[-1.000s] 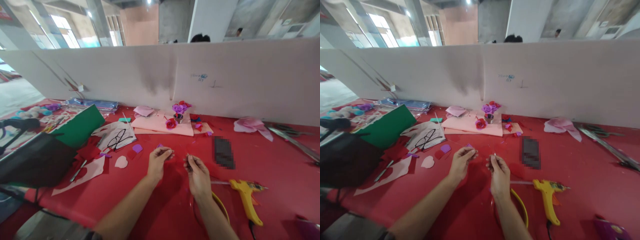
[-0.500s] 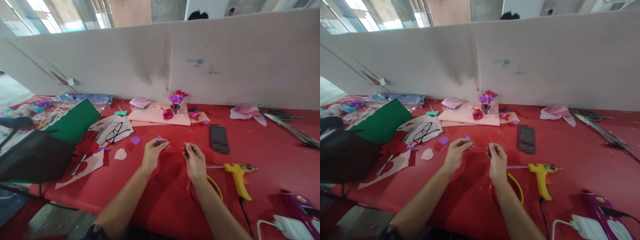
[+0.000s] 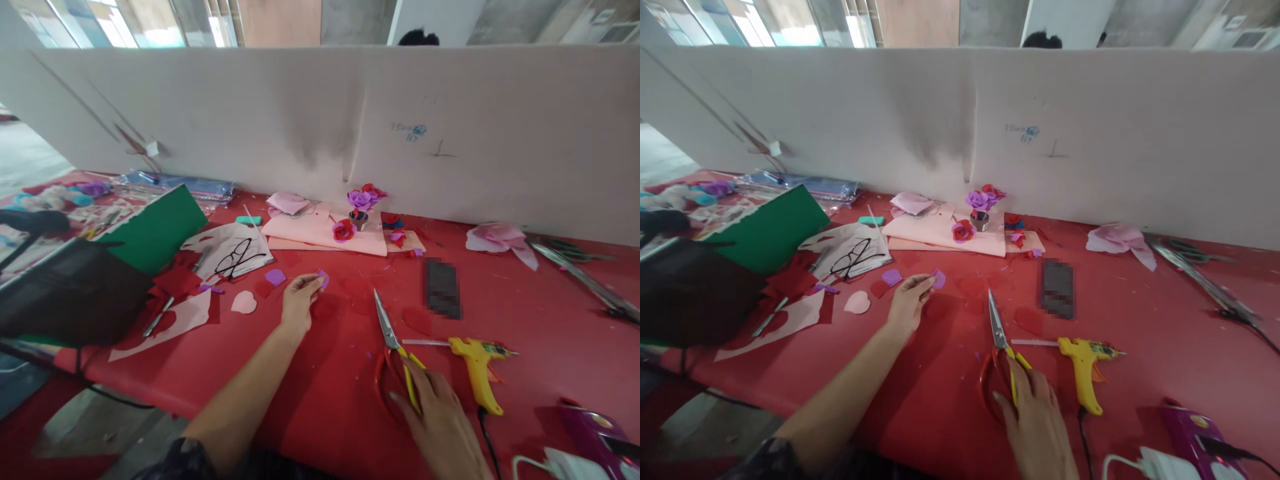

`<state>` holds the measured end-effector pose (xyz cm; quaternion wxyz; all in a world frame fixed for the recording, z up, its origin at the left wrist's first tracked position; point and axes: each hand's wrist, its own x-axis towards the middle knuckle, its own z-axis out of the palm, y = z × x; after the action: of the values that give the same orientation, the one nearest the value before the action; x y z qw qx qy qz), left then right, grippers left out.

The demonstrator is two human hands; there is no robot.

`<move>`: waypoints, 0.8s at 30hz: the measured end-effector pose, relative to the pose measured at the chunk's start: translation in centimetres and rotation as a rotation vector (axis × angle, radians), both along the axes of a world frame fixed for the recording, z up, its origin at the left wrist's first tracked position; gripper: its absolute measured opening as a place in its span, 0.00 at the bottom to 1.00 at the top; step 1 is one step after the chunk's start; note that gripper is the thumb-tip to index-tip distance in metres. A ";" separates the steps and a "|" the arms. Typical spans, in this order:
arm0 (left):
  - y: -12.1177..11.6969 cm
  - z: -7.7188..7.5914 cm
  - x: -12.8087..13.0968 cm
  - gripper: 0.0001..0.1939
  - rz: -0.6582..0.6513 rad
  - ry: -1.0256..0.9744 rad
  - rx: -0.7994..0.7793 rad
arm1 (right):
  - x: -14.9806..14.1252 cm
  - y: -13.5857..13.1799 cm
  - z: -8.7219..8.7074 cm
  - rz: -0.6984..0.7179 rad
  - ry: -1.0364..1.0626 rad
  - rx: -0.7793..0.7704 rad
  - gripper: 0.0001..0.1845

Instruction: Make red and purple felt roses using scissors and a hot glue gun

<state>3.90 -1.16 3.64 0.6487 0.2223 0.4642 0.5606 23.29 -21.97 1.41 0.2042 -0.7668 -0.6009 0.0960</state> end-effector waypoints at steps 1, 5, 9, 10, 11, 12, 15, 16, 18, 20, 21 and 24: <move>0.0 -0.1 0.0 0.14 0.001 -0.002 -0.020 | 0.2 -0.1 0.0 -0.012 0.039 -0.030 0.25; 0.0 -0.3 0.0 0.14 -0.006 -0.014 -0.024 | 0.6 0.4 0.9 -0.090 0.232 -0.108 0.27; 0.0 -0.3 0.0 0.13 0.005 -0.019 0.008 | 0.4 0.6 1.7 -0.179 0.626 -0.175 0.32; 0.0 -0.3 0.0 0.13 0.013 -0.016 0.016 | 0.2 0.6 1.8 -0.177 0.732 -0.159 0.34; 0.0 -0.2 0.0 0.12 0.023 -0.012 0.023 | -0.1 0.5 1.6 -0.172 0.818 -0.137 0.37; 0.1 -0.2 0.0 0.12 0.033 -0.009 0.029 | -0.4 0.4 1.3 -0.171 0.893 -0.121 0.39; 0.2 0.0 -0.1 0.11 0.072 -0.007 0.050 | -1.5 0.5 -0.1 -0.241 1.133 -0.163 0.36; 0.2 0.1 -0.2 0.11 0.083 -0.014 0.058 | -1.9 0.6 -0.6 -0.258 1.219 -0.202 0.34; 0.3 0.3 -0.3 0.11 0.108 -0.032 0.079 | -2.9 1.3 -1.0 -0.236 1.329 -0.267 0.32; 0.3 0.6 -0.5 0.11 0.131 -0.049 0.100 | -4.2 2.2 -0.3 -0.150 1.427 -0.298 0.31; 0.3 0.8 -0.6 0.11 0.140 -0.054 0.113 | -4.8 2.7 0.4 -0.119 1.449 -0.265 0.29; 0.1 1.3 -0.6 0.11 0.144 -0.062 0.147 | -6.6 4.0 2.9 -0.059 1.401 -0.175 0.23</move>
<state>3.27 -1.08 4.93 0.6026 0.2178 0.4162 0.6451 16.66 -17.99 4.26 0.4829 -0.5542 -0.2972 0.6094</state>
